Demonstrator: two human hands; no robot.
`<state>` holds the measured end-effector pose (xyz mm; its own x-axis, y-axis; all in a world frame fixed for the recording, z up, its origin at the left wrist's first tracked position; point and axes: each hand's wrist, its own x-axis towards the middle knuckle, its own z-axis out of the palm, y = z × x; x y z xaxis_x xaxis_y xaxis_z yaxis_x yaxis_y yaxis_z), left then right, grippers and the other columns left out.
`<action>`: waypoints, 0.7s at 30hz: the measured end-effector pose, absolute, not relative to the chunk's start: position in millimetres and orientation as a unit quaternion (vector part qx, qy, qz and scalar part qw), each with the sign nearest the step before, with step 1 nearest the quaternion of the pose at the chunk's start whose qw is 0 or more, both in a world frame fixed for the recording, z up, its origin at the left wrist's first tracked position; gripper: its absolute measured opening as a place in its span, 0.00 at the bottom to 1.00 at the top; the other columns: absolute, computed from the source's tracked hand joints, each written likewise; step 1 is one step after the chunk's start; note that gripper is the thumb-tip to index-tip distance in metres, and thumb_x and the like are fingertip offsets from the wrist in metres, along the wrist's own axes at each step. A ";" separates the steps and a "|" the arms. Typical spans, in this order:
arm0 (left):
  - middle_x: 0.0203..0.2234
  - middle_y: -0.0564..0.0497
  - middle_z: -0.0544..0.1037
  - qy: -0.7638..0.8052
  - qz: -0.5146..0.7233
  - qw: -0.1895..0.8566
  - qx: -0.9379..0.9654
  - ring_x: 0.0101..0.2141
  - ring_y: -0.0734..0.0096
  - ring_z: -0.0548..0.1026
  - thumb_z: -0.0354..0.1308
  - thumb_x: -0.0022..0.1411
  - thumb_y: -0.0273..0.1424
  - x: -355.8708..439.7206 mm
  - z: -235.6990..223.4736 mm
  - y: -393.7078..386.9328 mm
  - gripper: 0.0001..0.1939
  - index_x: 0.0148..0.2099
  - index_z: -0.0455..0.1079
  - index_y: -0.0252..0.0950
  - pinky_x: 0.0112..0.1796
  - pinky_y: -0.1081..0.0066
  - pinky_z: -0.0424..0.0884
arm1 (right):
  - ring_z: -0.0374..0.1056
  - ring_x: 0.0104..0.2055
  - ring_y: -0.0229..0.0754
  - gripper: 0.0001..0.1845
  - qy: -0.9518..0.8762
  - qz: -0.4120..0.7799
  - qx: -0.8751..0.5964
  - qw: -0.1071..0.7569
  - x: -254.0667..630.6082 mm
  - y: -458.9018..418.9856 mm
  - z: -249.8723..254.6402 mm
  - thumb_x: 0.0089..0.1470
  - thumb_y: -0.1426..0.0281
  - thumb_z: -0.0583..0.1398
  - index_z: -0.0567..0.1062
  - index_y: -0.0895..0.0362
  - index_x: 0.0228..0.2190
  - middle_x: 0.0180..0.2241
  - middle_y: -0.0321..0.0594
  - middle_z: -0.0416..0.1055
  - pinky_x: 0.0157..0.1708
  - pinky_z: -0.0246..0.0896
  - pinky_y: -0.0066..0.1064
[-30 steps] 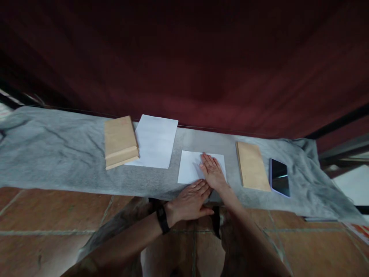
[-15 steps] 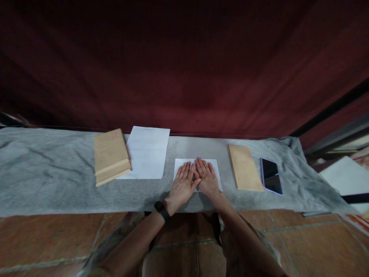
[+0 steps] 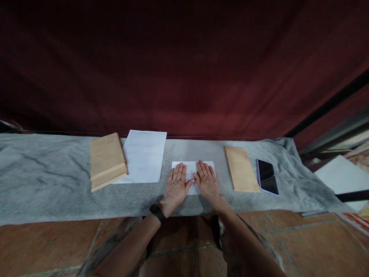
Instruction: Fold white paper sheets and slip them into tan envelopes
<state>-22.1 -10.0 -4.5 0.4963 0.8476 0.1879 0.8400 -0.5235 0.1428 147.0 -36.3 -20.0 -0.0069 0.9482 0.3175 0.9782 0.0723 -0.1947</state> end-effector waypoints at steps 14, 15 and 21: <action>0.70 0.32 0.55 0.523 0.123 0.010 0.843 0.71 0.51 0.52 0.38 0.74 0.50 -22.7 -7.1 -10.6 0.39 0.73 0.51 0.23 0.68 0.52 0.53 | 0.55 0.70 0.55 0.32 -0.691 -0.072 -0.693 0.191 169.1 -43.1 -23.6 0.72 0.59 0.43 0.59 0.66 0.68 0.68 0.56 0.58 0.67 0.51 0.51; 0.70 0.33 0.55 0.522 0.127 0.009 0.843 0.71 0.52 0.52 0.38 0.74 0.50 -22.7 -7.8 -10.5 0.39 0.73 0.50 0.24 0.67 0.51 0.53 | 0.55 0.70 0.55 0.33 -0.691 -0.073 -0.694 0.192 170.9 -43.7 -23.9 0.72 0.59 0.43 0.59 0.66 0.68 0.68 0.56 0.58 0.67 0.51 0.51; 0.71 0.33 0.55 0.527 0.127 0.006 0.840 0.71 0.52 0.52 0.39 0.74 0.50 -22.2 -9.2 -10.8 0.40 0.73 0.51 0.24 0.68 0.52 0.52 | 0.57 0.69 0.57 0.34 -0.679 -0.086 -0.704 0.189 181.6 -47.9 -26.6 0.72 0.57 0.42 0.58 0.66 0.68 0.68 0.58 0.58 0.66 0.52 0.52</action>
